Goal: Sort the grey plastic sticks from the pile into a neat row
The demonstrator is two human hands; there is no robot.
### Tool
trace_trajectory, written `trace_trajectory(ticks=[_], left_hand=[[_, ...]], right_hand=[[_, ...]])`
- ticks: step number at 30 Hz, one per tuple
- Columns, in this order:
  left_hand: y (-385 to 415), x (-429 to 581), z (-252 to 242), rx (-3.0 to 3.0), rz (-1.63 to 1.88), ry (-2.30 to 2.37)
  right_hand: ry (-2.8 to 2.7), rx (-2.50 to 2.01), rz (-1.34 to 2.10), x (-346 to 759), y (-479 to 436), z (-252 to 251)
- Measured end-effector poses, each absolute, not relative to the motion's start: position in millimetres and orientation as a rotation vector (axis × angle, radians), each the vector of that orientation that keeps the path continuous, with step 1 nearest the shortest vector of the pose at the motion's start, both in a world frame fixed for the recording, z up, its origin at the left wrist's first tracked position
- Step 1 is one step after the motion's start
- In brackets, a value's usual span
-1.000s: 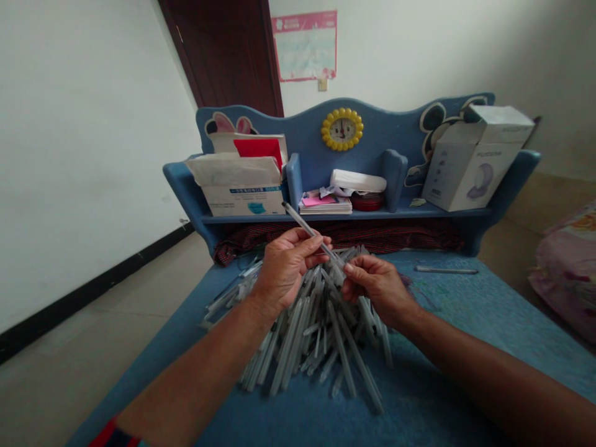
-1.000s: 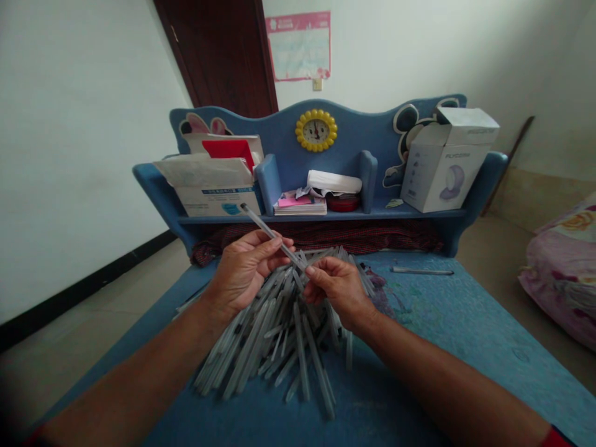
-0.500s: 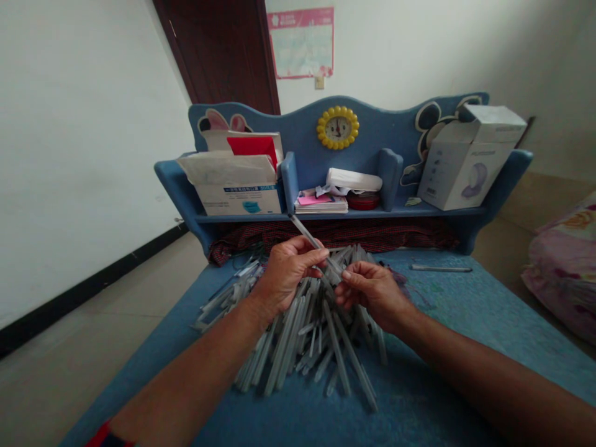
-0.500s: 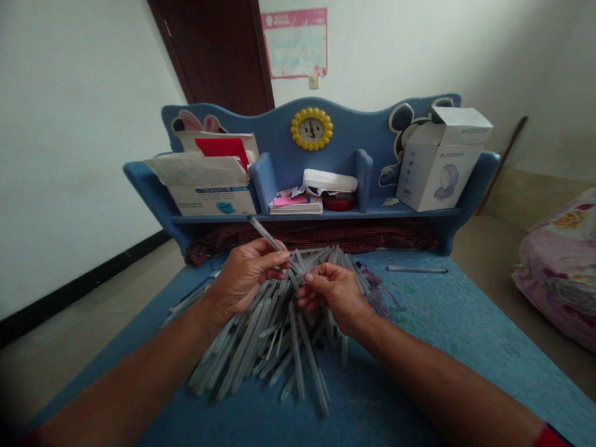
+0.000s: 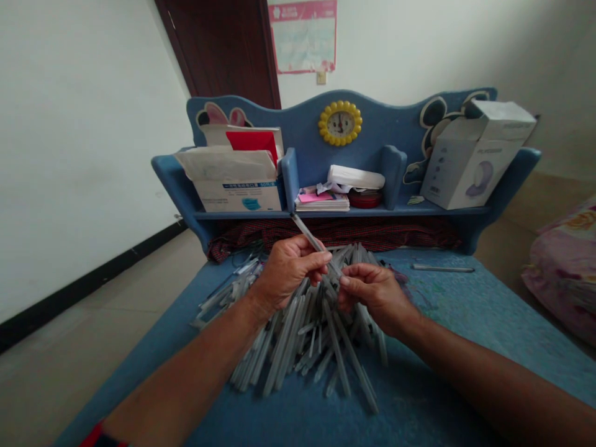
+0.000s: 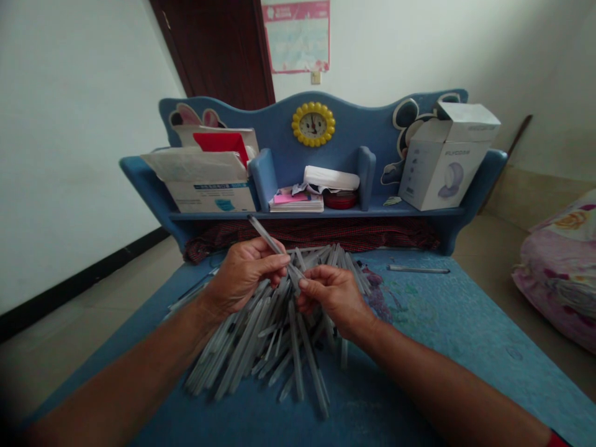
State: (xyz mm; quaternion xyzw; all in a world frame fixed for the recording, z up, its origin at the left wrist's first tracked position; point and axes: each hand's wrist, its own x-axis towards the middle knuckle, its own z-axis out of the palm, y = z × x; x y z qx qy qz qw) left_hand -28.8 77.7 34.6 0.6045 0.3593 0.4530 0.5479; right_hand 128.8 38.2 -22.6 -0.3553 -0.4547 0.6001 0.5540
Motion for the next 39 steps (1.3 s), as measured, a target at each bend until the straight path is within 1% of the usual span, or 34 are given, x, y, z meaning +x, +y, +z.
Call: trace_trajectory(ticks=[7,17,21,22,24,28,30,32,36,39], left_hand=[[75,-24,32,1.405,1.098,0.825],[76,-18,22,1.377,1.089,0.823],[73,-19,29,1.439,1.049,0.839],[72,-20,33,1.464,1.012,0.841],[69,-22,40,1.484,0.916,0.854],[67,-24,46,1.305,0.776,0.882],[67,-22,44,1.225,0.7,0.875],[65,-19,42,1.182,0.628,0.873],[59,-15,44,1.276,0.588,0.879],[57,-18,53,1.414,0.649,0.881]], right_hand=[[-1.126,-0.901,1.299,130,38,-18],[-1.201,-0.888,1.269,134,42,-22],[-1.426,-0.888,1.264,135,42,-13],[-1.547,-0.896,1.199,137,41,-9],[-1.791,-0.912,0.888,143,37,0],[-2.076,-0.84,-0.117,151,27,15],[-2.188,-0.758,-0.472,149,22,20],[-2.247,-0.7,-0.664,147,17,23],[-2.264,-0.707,-0.795,152,5,28],[-2.269,-0.977,-0.912,178,-2,29]])
